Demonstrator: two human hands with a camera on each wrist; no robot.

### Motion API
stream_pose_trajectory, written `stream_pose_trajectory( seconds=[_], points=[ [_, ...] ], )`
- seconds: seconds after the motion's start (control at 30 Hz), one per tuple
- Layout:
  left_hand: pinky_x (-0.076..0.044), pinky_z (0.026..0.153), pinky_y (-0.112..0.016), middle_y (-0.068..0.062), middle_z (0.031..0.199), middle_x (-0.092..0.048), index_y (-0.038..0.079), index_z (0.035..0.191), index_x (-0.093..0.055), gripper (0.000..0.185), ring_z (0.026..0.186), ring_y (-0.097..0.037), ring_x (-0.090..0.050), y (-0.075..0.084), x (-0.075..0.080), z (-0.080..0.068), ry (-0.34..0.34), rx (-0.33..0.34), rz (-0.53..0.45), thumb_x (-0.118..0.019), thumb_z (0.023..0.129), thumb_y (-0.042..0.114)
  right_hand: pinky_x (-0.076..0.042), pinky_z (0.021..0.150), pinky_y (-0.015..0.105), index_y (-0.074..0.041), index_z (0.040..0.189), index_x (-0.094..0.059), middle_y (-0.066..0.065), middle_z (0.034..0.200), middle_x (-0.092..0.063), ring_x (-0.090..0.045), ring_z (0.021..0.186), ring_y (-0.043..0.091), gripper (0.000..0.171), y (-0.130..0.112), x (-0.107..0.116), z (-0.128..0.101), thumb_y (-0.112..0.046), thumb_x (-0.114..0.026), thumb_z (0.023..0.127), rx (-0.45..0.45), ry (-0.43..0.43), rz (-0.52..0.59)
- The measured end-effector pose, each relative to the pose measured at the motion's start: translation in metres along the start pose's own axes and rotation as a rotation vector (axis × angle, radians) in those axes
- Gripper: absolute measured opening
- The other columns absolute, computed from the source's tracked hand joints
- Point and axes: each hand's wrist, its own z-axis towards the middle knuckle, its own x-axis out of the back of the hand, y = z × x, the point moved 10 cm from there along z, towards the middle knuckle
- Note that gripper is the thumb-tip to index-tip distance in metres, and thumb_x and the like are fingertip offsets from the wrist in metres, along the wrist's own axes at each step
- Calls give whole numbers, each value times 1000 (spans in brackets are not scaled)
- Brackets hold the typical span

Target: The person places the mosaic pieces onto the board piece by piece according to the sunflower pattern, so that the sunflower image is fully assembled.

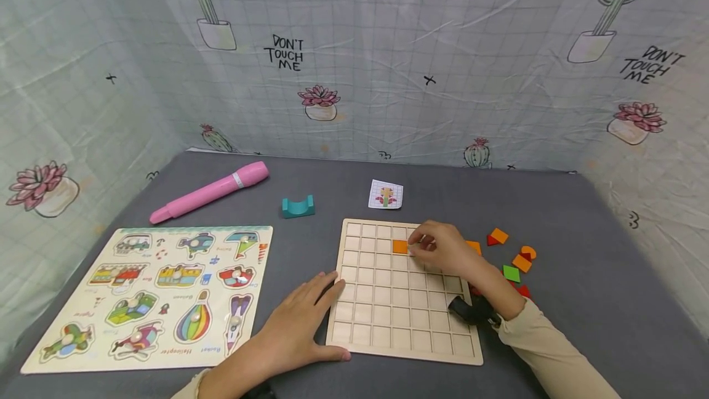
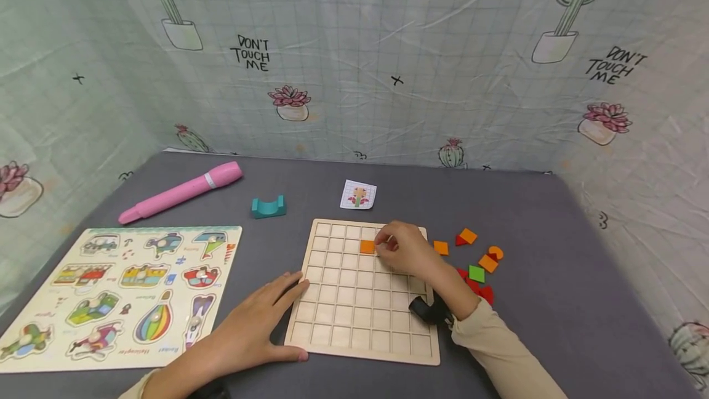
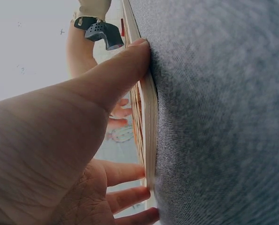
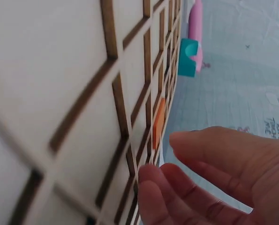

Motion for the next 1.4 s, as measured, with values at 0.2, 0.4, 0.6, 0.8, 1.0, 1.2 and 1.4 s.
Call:
stream_pose_trajectory(
  seconds=[0.2, 0.4, 0.6, 0.8, 1.0, 1.2, 1.4],
  points=[
    [-36, 109, -54, -13, 153, -36, 5, 147, -41, 101, 141, -35, -34, -1, 0, -2, 0, 10, -6, -75, 72, 63, -54, 65, 29, 0, 92, -70, 10, 91, -66, -61, 75, 19, 6, 7, 13, -9, -1, -70, 86, -32, 20, -45],
    [-35, 109, -55, -14, 153, -36, 5, 147, -40, 101, 141, -35, -33, -2, -1, -2, -7, 14, -14, -76, 73, 63, -49, 60, 25, -1, 94, -70, 11, 93, -67, -62, 73, 18, 7, 22, 24, -18, -2, -70, 86, -78, 24, -78],
    [-35, 109, -54, -13, 153, -36, 5, 147, -40, 100, 141, -35, -34, -2, 0, -3, 8, -1, -3, -73, 74, 66, -49, 59, 26, 1, 97, -69, 12, 94, -67, -62, 73, 19, 10, 31, 41, -25, -3, -70, 88, -104, 30, -68],
    [-37, 108, -54, -13, 153, -36, 6, 148, -40, 101, 140, -35, -35, 0, 2, -3, 17, -23, -2, -67, 75, 71, -50, 60, 29, 3, 102, -68, 14, 96, -67, -63, 75, 20, 16, 48, 52, -34, -4, -68, 88, -189, -30, -66],
    [-36, 108, -53, -13, 153, -36, 6, 147, -41, 100, 140, -35, -35, 1, 1, -2, 13, -24, 2, -70, 74, 68, -50, 61, 33, 4, 105, -68, 19, 99, -66, -64, 78, 25, 21, 65, 61, -41, -8, -71, 88, -239, -51, -82],
    [-37, 108, -53, -13, 152, -37, 6, 147, -41, 100, 140, -35, -36, 1, 0, -2, 14, -30, 4, -69, 74, 69, -53, 65, 37, 5, 105, -67, 20, 101, -65, -63, 83, 29, 23, 82, 67, -46, -5, -72, 86, -290, -70, -81],
    [-37, 108, -53, -13, 153, -36, 6, 147, -41, 99, 140, -35, -36, 2, 1, 0, 13, -35, 7, -69, 75, 69, -54, 65, 41, 7, 103, -66, 21, 95, -64, -63, 82, 32, 22, 94, 74, -49, 1, -72, 83, -314, -79, -113]
  ],
)
